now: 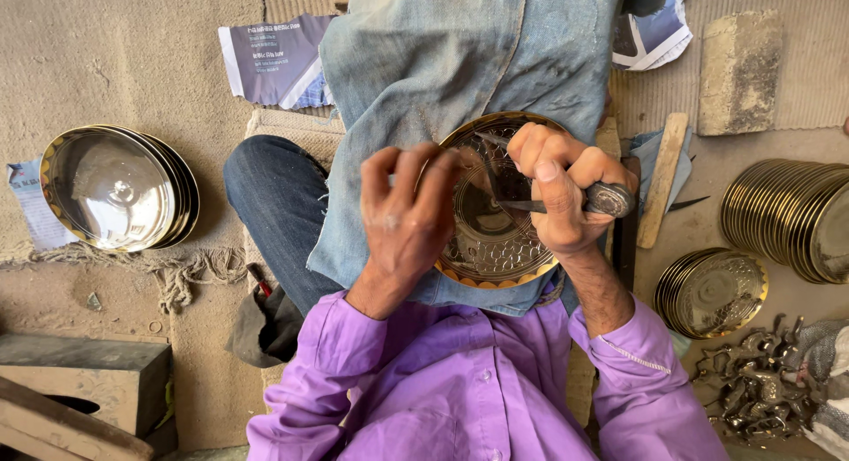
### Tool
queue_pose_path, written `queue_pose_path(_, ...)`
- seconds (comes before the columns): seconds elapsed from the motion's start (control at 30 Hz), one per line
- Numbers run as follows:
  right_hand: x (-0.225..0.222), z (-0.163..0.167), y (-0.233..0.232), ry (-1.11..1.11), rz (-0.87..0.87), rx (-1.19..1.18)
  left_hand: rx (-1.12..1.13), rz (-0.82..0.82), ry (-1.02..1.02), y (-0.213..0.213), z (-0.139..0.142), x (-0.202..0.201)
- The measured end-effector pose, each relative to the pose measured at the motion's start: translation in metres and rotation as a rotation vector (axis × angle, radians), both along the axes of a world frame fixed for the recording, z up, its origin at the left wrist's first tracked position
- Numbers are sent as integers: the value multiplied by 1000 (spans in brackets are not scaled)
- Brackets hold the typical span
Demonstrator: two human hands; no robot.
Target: The person sits on the floor of a workshop with a brass plate resting on their lap, holding a chisel against the plate surface and striking it with a wooden mallet to engrave a decorative pattern. They rotate and reposition the plate between strikes and continue chasing the design across the surface.
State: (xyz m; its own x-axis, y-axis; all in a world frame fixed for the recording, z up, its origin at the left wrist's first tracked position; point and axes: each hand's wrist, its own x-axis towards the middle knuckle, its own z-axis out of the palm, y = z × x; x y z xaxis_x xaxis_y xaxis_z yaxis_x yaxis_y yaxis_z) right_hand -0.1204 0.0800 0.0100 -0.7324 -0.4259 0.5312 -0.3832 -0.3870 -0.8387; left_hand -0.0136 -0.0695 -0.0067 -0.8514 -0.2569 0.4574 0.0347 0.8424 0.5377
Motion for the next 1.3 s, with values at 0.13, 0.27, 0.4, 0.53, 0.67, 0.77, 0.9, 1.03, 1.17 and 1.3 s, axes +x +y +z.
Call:
queue_pose_path(0.13, 1, 2, -2, 1, -14, 7, -111, -201, 5, 2, -2, -10)
queue_pose_path(0.27, 0, 3, -2, 17, -11, 13, -229, -148, -82, 10, -2, -14)
queue_pose_path(0.4, -2, 4, 0, 14, -14, 31, -262, -135, -91, 12, -5, -14)
queue_pose_path(0.53, -2, 5, -1, 20, -7, 42, -261, -133, -95, 12, -9, -14)
queue_pose_path(0.67, -2, 6, -1, 18, -2, 40, -264, -136, -94, 12, -11, -14)
queue_pose_path(0.77, -2, 6, -1, 22, -7, 39, -266, -133, -91, 12, -11, -14)
queue_pose_path(0.9, -2, 2, 0, 22, -8, 33, -263, -127, -82, 12, -11, -15)
queue_pose_path(1.03, -2, -4, 3, -7, -2, 9, -240, -133, -74, 10, -8, -15)
queue_pose_path(1.17, 0, -10, 5, -49, -18, -46, 12, -88, 2, 6, -3, -10)
queue_pose_path(1.3, 8, -11, 2, -20, -184, -31, 195, 54, -33, 3, -1, -7)
